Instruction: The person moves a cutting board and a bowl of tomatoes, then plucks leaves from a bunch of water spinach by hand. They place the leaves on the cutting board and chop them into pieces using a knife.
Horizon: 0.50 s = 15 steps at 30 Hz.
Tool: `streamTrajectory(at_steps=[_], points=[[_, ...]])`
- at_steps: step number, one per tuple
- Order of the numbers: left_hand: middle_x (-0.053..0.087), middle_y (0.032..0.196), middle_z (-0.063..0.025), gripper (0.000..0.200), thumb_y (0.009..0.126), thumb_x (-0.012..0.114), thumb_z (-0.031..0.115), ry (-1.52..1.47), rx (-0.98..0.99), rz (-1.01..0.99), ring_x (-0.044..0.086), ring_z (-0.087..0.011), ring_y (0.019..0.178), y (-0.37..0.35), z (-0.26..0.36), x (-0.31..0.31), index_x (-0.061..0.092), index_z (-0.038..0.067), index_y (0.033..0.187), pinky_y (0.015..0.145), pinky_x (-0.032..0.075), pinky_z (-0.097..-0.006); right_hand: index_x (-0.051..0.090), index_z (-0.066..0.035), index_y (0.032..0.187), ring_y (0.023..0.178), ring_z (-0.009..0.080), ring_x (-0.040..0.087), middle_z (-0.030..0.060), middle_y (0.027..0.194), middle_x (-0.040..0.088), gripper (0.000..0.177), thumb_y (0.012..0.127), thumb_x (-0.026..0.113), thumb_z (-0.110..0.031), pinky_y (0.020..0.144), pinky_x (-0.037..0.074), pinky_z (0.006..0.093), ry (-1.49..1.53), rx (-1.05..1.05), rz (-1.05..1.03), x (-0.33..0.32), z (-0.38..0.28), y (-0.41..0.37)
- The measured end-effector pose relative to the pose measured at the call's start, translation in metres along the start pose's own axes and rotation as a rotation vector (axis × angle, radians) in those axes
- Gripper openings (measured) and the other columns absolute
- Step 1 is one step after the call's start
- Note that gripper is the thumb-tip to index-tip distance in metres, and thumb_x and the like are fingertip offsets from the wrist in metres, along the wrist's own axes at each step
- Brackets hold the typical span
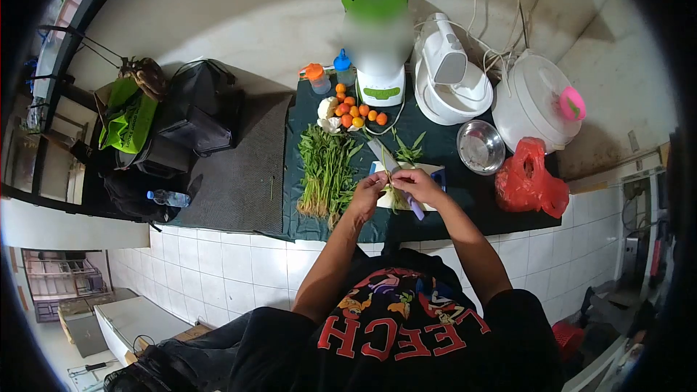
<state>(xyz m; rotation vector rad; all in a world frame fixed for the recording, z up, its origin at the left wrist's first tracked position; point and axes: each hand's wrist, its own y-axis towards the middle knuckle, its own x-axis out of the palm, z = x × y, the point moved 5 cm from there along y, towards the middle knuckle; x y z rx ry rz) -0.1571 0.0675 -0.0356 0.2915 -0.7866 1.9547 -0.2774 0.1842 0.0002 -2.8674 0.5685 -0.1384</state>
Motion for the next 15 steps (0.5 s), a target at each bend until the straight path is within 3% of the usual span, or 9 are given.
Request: streamTrajectory(at_steps=[4,7,10,12,15], points=[[0.067,0.112,0.0015,0.021,0.103,0.065,0.026,0.024,0.015,0.051,0.060,-0.0100,0.104,-0.003,0.003,0.003,0.068,0.009,0.115,0.092,0.048,-0.0294,0.072,-0.001,0.109,0.086,0.0065,0.061,-0.0033,0.094,0.070,0.019,0.098,0.070,-0.016,0.078,0.049,0.0248,-0.032,0.084,0.032,-0.002,0.005,-0.001],[0.066,0.112,0.0016,0.019,0.101,0.068,0.024,0.226,0.126,0.004,0.060,-0.0101,0.105,-0.007,0.011,0.004,0.068,0.009,0.113,0.092,0.049,-0.0298,0.073,-0.001,0.107,0.083,0.0063,0.062,-0.0029,0.092,0.071,0.018,0.096,0.072,-0.016,0.075,0.049,0.0250,-0.063,0.053,0.079,-0.001,0.007,-0.001],[0.067,0.106,0.0013,0.017,0.099,0.072,0.019,0.239,0.080,0.043,0.062,-0.0098,0.098,-0.005,0.006,-0.004,0.070,0.007,0.111,0.087,0.050,-0.0286,0.073,-0.001,0.106,0.081,0.0059,0.063,-0.0012,0.089,0.072,0.018,0.095,0.073,-0.016,0.074,0.050,0.0253,-0.225,0.015,0.133,0.002,0.006,-0.002],[0.070,0.100,-0.0001,0.016,0.096,0.074,0.016,0.339,0.140,0.131,0.064,-0.0095,0.091,-0.006,0.006,-0.009,0.071,0.005,0.108,0.083,0.051,-0.0264,0.074,-0.001,0.103,0.079,0.0058,0.064,0.0000,0.087,0.072,0.017,0.094,0.073,-0.015,0.073,0.051,0.0258,-0.297,-0.030,0.143,0.005,0.003,-0.003],[0.072,0.093,-0.0008,0.015,0.095,0.075,0.013,0.282,0.219,0.091,0.066,-0.0090,0.086,-0.006,0.010,-0.004,0.073,0.003,0.105,0.080,0.052,-0.0246,0.074,0.000,0.101,0.075,0.0064,0.063,-0.0001,0.083,0.072,0.017,0.093,0.074,-0.015,0.070,0.051,0.0266,-0.330,-0.054,0.171,0.009,0.000,-0.006]])
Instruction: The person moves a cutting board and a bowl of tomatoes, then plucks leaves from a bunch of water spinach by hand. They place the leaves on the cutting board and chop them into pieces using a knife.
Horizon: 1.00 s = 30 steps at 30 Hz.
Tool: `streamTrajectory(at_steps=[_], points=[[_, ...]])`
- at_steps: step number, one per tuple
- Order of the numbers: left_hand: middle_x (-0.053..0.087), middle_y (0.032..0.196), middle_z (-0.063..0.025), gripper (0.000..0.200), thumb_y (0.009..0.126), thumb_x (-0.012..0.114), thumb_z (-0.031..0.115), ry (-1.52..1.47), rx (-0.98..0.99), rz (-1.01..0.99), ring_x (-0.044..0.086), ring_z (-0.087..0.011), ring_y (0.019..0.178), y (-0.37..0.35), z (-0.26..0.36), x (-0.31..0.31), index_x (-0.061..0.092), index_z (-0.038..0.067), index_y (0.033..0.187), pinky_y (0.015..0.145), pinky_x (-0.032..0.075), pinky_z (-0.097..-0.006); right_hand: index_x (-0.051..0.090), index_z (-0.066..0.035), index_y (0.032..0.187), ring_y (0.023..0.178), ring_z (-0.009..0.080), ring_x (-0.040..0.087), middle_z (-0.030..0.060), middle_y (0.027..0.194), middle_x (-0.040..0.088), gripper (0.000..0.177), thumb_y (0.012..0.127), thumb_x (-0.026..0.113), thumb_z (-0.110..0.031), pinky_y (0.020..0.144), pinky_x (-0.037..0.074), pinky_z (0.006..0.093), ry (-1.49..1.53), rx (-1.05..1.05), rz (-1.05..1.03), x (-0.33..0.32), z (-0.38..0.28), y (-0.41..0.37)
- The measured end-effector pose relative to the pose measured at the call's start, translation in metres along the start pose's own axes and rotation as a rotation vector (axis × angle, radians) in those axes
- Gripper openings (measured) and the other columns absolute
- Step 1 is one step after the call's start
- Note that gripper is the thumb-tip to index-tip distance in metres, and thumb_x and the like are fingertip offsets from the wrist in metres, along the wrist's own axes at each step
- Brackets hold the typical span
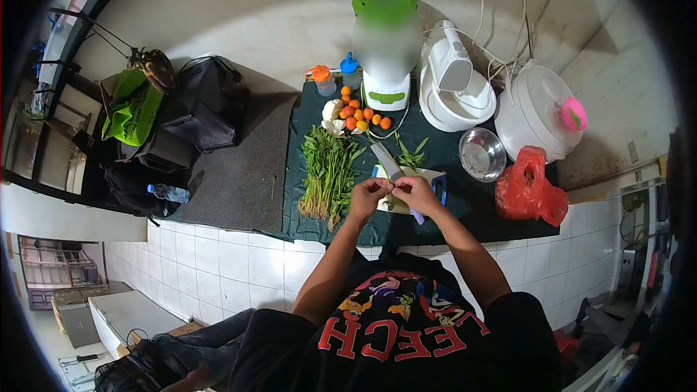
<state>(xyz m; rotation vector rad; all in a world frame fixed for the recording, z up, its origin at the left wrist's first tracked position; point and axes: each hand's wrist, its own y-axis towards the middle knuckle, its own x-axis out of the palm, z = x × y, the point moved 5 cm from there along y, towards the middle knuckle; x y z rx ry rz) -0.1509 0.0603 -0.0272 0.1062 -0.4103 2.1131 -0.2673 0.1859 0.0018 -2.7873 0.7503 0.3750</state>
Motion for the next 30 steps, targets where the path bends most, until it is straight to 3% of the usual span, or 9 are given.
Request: streamTrajectory(at_steps=[3,6,10,12,15,19,22,27,30], points=[[0.073,0.092,-0.0014,0.016,0.095,0.075,0.014,0.176,-0.002,0.056,0.067,-0.0085,0.086,-0.004,0.008,0.003,0.072,0.001,0.103,0.081,0.053,-0.0247,0.074,0.000,0.097,0.071,0.0071,0.063,0.0012,0.080,0.072,0.016,0.091,0.074,-0.015,0.067,0.051,0.0272,-0.059,0.000,0.034,-0.002,-0.007,0.000],[0.072,0.087,0.0001,0.017,0.093,0.077,0.014,0.155,0.024,0.043,0.061,-0.0057,0.078,-0.002,0.011,0.006,0.073,-0.002,0.098,0.073,0.051,-0.0237,0.073,0.000,0.094,0.068,0.0083,0.063,0.0029,0.076,0.071,0.016,0.089,0.075,-0.014,0.065,0.051,0.0279,-0.072,0.006,0.051,-0.002,-0.012,-0.001],[0.071,0.085,0.0005,0.016,0.094,0.076,0.014,0.172,0.018,0.018,0.060,-0.0051,0.078,0.000,0.006,0.006,0.073,-0.001,0.097,0.071,0.050,-0.0233,0.072,0.000,0.091,0.068,0.0088,0.064,0.0036,0.074,0.070,0.015,0.087,0.075,-0.013,0.064,0.051,0.0285,-0.106,0.014,0.080,0.001,-0.008,-0.002],[0.073,0.091,-0.0023,0.013,0.098,0.070,0.013,0.198,-0.001,0.019,0.066,-0.0093,0.081,-0.001,0.005,0.005,0.072,0.000,0.101,0.079,0.054,-0.0254,0.072,-0.001,0.092,0.067,0.0121,0.067,0.0057,0.074,0.071,0.014,0.086,0.075,-0.013,0.064,0.052,0.0297,-0.123,-0.050,0.138,-0.001,-0.005,0.000],[0.072,0.094,-0.0029,0.013,0.099,0.069,0.013,0.116,-0.005,0.040,0.068,-0.0109,0.083,0.001,0.006,-0.001,0.071,0.001,0.102,0.081,0.055,-0.0272,0.072,-0.001,0.094,0.072,0.0169,0.070,0.0101,0.080,0.073,0.013,0.088,0.073,-0.012,0.066,0.053,0.0311,-0.314,-0.075,0.314,-0.027,0.001,0.015],[0.071,0.094,-0.0019,0.013,0.101,0.066,0.014,0.055,0.012,0.041,0.069,-0.0121,0.088,0.000,0.010,-0.009,0.069,0.001,0.103,0.084,0.057,-0.0289,0.072,-0.001,0.099,0.077,0.0210,0.072,0.0143,0.090,0.074,0.013,0.091,0.070,-0.011,0.070,0.055,0.0329,-0.362,-0.180,0.388,-0.059,-0.013,0.031],[0.071,0.095,-0.0024,0.014,0.101,0.067,0.013,0.063,0.007,0.057,0.068,-0.0118,0.088,0.000,0.011,-0.008,0.070,0.000,0.105,0.083,0.057,-0.0293,0.073,-0.002,0.106,0.080,0.0226,0.072,0.0159,0.095,0.074,0.016,0.094,0.068,-0.012,0.072,0.056,0.0339,-0.444,-0.262,0.348,-0.055,-0.012,0.036],[0.071,0.098,-0.0028,0.015,0.101,0.066,0.013,0.090,0.015,0.070,0.068,-0.0116,0.090,-0.002,0.009,-0.009,0.070,0.000,0.109,0.085,0.057,-0.0297,0.072,-0.002,0.119,0.082,0.0155,0.070,0.0090,0.097,0.075,0.025,0.099,0.066,-0.018,0.076,0.056,0.0318,-0.081,-0.110,-0.111,-0.007,0.006,0.013],[0.071,0.100,-0.0028,0.018,0.102,0.066,0.012,0.031,-0.012,0.085,0.067,-0.0112,0.091,-0.002,0.009,-0.005,0.069,-0.001,0.113,0.086,0.057,-0.0302,0.072,0.000,0.114,0.087,0.0140,0.068,0.0063,0.096,0.074,0.024,0.099,0.067,-0.018,0.080,0.054,0.0306,0.061,0.026,-0.153,0.006,0.014,0.004]])
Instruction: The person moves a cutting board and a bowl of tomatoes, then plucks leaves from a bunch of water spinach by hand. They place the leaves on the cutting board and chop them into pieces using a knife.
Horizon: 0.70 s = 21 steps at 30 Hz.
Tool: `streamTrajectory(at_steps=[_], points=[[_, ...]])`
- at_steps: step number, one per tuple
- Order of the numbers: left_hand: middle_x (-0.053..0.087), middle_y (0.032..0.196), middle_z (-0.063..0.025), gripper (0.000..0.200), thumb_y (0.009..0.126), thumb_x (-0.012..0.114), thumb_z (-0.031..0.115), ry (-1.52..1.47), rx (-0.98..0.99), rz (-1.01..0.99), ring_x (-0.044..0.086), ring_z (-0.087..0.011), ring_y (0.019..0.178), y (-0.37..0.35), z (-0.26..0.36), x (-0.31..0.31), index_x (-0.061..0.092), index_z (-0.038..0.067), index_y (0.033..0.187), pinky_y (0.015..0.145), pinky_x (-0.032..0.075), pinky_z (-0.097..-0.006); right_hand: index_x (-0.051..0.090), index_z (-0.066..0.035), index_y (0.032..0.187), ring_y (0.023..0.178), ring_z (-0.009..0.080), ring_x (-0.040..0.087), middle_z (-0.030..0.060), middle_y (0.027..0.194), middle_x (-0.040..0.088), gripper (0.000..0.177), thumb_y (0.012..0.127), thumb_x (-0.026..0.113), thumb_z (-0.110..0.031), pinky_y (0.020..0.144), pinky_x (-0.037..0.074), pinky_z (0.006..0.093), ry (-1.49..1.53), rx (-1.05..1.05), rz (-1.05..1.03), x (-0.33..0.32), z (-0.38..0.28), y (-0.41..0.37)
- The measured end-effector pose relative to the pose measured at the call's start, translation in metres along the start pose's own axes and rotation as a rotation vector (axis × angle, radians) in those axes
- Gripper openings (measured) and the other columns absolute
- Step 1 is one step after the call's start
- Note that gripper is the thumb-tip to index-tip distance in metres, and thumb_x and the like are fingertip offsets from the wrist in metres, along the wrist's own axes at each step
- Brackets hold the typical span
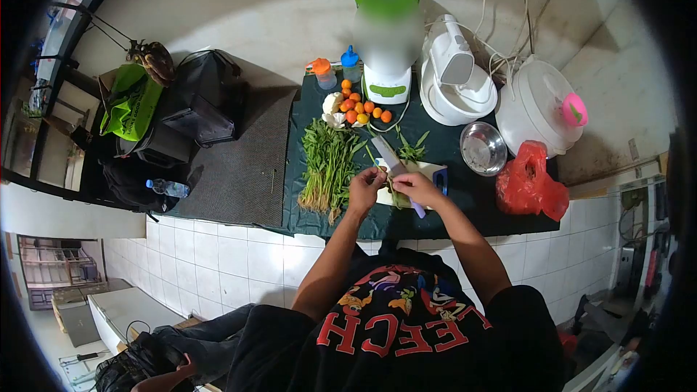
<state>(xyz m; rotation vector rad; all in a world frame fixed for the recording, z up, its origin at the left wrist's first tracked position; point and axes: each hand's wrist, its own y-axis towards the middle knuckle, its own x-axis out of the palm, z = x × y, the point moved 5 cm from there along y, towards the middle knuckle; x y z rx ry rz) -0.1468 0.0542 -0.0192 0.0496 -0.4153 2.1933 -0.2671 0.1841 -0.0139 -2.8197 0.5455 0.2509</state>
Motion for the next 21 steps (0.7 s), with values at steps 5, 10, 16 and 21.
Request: streamTrajectory(at_steps=[5,10,16,21], points=[[0.071,0.101,-0.0027,0.019,0.102,0.065,0.012,-0.001,0.018,-0.008,0.067,-0.0116,0.093,0.003,0.000,0.001,0.069,0.000,0.116,0.086,0.057,-0.0306,0.073,0.001,0.105,0.087,0.0085,0.064,0.0015,0.092,0.072,0.020,0.098,0.069,-0.018,0.079,0.051,0.0270,0.160,0.149,-0.037,-0.001,-0.006,-0.007],[0.071,0.101,-0.0027,0.018,0.102,0.066,0.012,0.026,0.013,-0.011,0.067,-0.0114,0.092,0.005,-0.001,0.005,0.069,0.000,0.114,0.085,0.058,-0.0302,0.073,0.000,0.103,0.083,0.0076,0.063,0.0003,0.089,0.071,0.020,0.097,0.069,-0.019,0.077,0.051,0.0259,0.185,0.094,0.015,-0.003,0.001,-0.003],[0.071,0.095,-0.0016,0.018,0.096,0.074,0.015,0.195,0.043,-0.080,0.066,-0.0096,0.087,0.004,0.006,0.009,0.071,0.001,0.107,0.077,0.056,-0.0272,0.075,0.000,0.097,0.077,0.0094,0.067,0.0039,0.082,0.073,0.020,0.090,0.074,-0.018,0.072,0.053,0.0286,0.046,0.014,0.151,-0.010,-0.002,-0.006],[0.072,0.088,-0.0011,0.018,0.093,0.078,0.015,0.317,0.056,-0.046,0.064,-0.0074,0.080,-0.009,0.002,0.009,0.073,0.000,0.100,0.073,0.053,-0.0248,0.076,0.000,0.099,0.076,0.0144,0.072,0.0099,0.082,0.076,0.020,0.090,0.074,-0.018,0.069,0.055,0.0300,-0.182,-0.042,0.160,-0.007,-0.030,-0.017]])
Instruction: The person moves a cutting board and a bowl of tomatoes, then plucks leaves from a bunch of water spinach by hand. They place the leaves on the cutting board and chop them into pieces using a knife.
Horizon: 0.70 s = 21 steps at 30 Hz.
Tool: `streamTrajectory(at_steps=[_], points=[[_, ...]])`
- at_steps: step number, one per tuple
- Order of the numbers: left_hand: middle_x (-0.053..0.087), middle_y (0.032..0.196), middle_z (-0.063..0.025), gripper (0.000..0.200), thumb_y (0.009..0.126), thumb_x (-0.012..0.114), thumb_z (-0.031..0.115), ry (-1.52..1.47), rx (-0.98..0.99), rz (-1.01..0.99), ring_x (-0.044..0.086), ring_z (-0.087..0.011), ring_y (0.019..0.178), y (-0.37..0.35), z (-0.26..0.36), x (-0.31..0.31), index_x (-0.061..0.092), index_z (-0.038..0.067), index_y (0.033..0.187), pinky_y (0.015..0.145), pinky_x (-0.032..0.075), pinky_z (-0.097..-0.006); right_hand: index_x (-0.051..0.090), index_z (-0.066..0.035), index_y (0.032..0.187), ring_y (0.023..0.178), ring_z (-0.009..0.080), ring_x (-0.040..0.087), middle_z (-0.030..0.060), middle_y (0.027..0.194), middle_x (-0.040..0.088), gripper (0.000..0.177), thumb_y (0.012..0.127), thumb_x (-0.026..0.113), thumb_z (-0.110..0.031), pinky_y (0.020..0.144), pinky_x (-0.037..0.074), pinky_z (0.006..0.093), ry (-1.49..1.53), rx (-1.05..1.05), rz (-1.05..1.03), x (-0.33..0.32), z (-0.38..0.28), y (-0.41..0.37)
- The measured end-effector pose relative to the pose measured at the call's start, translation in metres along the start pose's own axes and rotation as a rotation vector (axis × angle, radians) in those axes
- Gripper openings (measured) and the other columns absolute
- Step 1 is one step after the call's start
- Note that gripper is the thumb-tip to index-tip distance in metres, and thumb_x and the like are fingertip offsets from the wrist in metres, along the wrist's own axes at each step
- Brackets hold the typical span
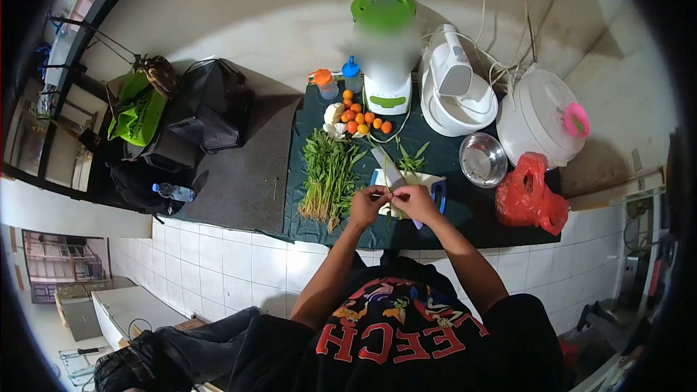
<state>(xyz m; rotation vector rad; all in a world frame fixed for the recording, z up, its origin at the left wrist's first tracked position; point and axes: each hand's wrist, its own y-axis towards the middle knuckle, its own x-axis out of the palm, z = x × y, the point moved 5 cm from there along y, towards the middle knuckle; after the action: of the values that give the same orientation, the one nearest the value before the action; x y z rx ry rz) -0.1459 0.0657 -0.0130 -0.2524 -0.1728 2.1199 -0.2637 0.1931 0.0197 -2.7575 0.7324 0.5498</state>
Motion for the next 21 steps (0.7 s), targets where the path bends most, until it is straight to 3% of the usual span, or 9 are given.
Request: streamTrajectory(at_steps=[5,9,12,14,16,21], points=[[0.073,0.088,-0.0017,0.013,0.094,0.075,0.010,0.023,-0.020,0.119,0.065,-0.0062,0.081,-0.020,-0.004,0.002,0.072,-0.002,0.097,0.074,0.053,-0.0240,0.073,-0.002,0.088,0.073,0.0270,0.074,0.0136,0.080,0.074,0.017,0.082,0.075,-0.018,0.066,0.056,0.0376,-0.277,-0.019,0.060,0.009,-0.017,-0.007],[0.073,0.087,-0.0012,0.013,0.095,0.074,0.010,0.132,-0.028,0.166,0.064,-0.0056,0.079,-0.026,0.015,0.002,0.071,-0.003,0.098,0.072,0.052,-0.0243,0.073,-0.003,0.088,0.073,0.0268,0.073,0.0128,0.079,0.073,0.017,0.082,0.076,-0.019,0.064,0.055,0.0379,-0.270,-0.029,0.088,0.009,-0.022,-0.006],[0.072,0.086,-0.0005,0.013,0.097,0.072,0.012,0.035,-0.025,0.184,0.064,-0.0061,0.079,-0.026,0.007,-0.005,0.071,-0.002,0.098,0.072,0.052,-0.0246,0.074,-0.004,0.088,0.072,0.0264,0.073,0.0128,0.080,0.073,0.016,0.083,0.076,-0.019,0.063,0.055,0.0377,-0.264,-0.041,0.109,0.008,-0.025,-0.001],[0.071,0.086,-0.0003,0.013,0.099,0.070,0.013,-0.132,-0.026,0.177,0.065,-0.0074,0.082,-0.022,0.010,-0.014,0.071,-0.001,0.097,0.076,0.053,-0.0244,0.074,-0.003,0.088,0.071,0.0263,0.073,0.0129,0.081,0.074,0.015,0.084,0.076,-0.017,0.064,0.055,0.0375,-0.315,0.006,0.303,-0.011,-0.015,0.013],[0.071,0.089,-0.0009,0.013,0.100,0.068,0.013,-0.167,-0.069,0.124,0.066,-0.0089,0.085,-0.019,0.004,-0.025,0.071,0.000,0.098,0.080,0.053,-0.0247,0.075,-0.006,0.088,0.076,0.0328,0.073,0.0134,0.084,0.074,0.013,0.084,0.073,-0.018,0.069,0.057,0.0431,-0.224,0.015,0.383,-0.039,-0.017,0.031],[0.073,0.093,-0.0046,0.017,0.099,0.068,0.011,-0.331,-0.097,0.139,0.069,-0.0123,0.086,-0.012,0.002,-0.042,0.071,-0.003,0.109,0.081,0.056,-0.0278,0.075,-0.005,0.098,0.083,0.0311,0.073,0.0145,0.093,0.075,0.014,0.088,0.069,-0.012,0.074,0.057,0.0396,-0.301,-0.045,0.473,-0.055,-0.026,0.053]])
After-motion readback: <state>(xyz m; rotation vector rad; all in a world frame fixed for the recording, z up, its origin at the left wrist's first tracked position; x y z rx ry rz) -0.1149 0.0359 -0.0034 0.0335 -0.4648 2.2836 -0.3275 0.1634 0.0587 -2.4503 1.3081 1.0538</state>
